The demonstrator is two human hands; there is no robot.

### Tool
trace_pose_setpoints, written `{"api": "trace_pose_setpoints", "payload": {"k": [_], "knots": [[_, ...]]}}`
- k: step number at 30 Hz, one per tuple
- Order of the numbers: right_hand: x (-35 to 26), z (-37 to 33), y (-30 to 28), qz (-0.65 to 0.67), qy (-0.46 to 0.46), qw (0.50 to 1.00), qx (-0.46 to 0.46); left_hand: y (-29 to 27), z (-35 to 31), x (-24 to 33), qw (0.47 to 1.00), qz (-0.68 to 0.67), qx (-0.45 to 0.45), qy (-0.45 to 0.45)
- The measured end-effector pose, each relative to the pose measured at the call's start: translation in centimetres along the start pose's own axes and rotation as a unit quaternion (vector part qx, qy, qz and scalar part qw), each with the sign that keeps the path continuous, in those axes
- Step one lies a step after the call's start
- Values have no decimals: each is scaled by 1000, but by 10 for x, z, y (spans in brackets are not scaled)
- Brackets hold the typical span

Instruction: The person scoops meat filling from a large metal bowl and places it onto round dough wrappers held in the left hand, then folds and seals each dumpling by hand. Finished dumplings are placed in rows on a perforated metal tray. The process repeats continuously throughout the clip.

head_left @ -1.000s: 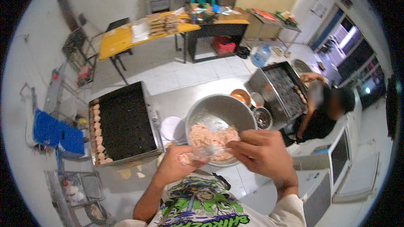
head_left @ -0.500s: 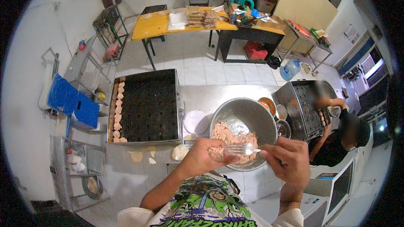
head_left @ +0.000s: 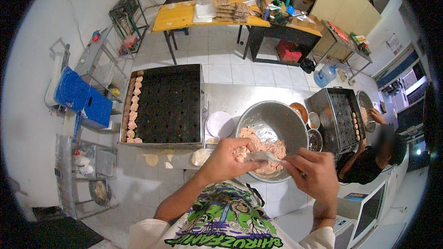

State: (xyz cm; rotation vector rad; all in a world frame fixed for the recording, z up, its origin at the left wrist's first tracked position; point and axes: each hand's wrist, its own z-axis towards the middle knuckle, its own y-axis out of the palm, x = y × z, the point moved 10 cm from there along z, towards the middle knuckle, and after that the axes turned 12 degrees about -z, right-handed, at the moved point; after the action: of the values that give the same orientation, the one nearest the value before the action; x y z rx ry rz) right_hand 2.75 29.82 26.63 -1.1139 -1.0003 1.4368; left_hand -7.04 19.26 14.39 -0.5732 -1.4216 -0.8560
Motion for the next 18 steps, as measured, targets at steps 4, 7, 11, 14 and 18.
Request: {"api": "trace_pose_setpoints", "payload": {"k": [4, 7, 11, 14, 18], "knots": [[22, -6, -4, -82, 74, 994, -12, -11, 3, -3, 995, 89, 51, -16], [11, -2, 6, -97, 30, 993, -62, -13, 2, -4, 985, 150, 76, -23], [-3, -3, 33, -59, -51, 990, -113, -6, 3, -7, 982, 184, 42, -22], [14, -5, 48, 55, -42, 983, -167, 5, -2, -6, 974, 224, -12, -6], [55, -17, 69, 335, 51, 919, -203, -7, -5, -18, 981, 184, -55, -29]]}}
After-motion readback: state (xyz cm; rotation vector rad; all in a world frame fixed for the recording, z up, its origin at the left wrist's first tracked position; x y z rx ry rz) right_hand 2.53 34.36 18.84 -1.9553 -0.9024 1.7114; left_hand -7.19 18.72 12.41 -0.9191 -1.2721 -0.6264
